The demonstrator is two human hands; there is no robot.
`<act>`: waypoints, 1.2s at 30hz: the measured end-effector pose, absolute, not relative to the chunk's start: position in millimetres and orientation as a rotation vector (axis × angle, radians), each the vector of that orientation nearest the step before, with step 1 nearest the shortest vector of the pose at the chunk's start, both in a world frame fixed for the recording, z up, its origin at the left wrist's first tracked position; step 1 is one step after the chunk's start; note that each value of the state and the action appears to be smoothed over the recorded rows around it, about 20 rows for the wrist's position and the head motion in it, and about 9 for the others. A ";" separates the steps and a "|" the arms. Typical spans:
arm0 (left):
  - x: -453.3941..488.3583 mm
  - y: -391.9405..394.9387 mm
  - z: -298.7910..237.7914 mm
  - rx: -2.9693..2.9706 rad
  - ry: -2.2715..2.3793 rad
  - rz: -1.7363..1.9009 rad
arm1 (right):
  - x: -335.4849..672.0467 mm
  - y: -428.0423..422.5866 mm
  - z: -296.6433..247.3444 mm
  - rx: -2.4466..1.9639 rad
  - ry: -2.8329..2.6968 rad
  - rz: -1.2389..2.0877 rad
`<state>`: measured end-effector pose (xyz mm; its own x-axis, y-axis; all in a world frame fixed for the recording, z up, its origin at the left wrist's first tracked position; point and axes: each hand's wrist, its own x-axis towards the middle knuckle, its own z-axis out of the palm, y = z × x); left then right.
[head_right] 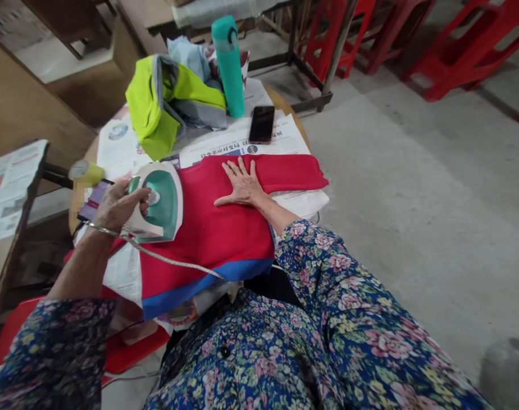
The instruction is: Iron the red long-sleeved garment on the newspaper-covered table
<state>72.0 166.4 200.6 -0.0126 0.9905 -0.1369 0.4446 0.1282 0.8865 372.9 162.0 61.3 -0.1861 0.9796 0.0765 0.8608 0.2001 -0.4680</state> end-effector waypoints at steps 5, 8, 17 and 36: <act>55.2 146.0 204.4 1.289 1.727 0.886 | 372.9 161.8 62.6 -1.717 -2.132 0.457; 56.9 135.2 202.5 1.190 1.722 0.936 | 372.1 161.1 64.7 -1.737 -2.148 0.446; 60.5 59.1 192.5 1.020 1.670 0.947 | 372.0 163.5 59.3 -1.707 -2.139 0.427; 62.9 89.7 187.8 1.065 1.731 1.041 | 371.5 159.3 64.1 -1.750 -2.158 0.429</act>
<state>62.9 89.7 187.8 -0.2941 0.9296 -0.2221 0.2393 0.2966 0.9246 371.5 159.3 64.1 -0.1923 0.9793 0.0639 0.8803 0.2009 -0.4297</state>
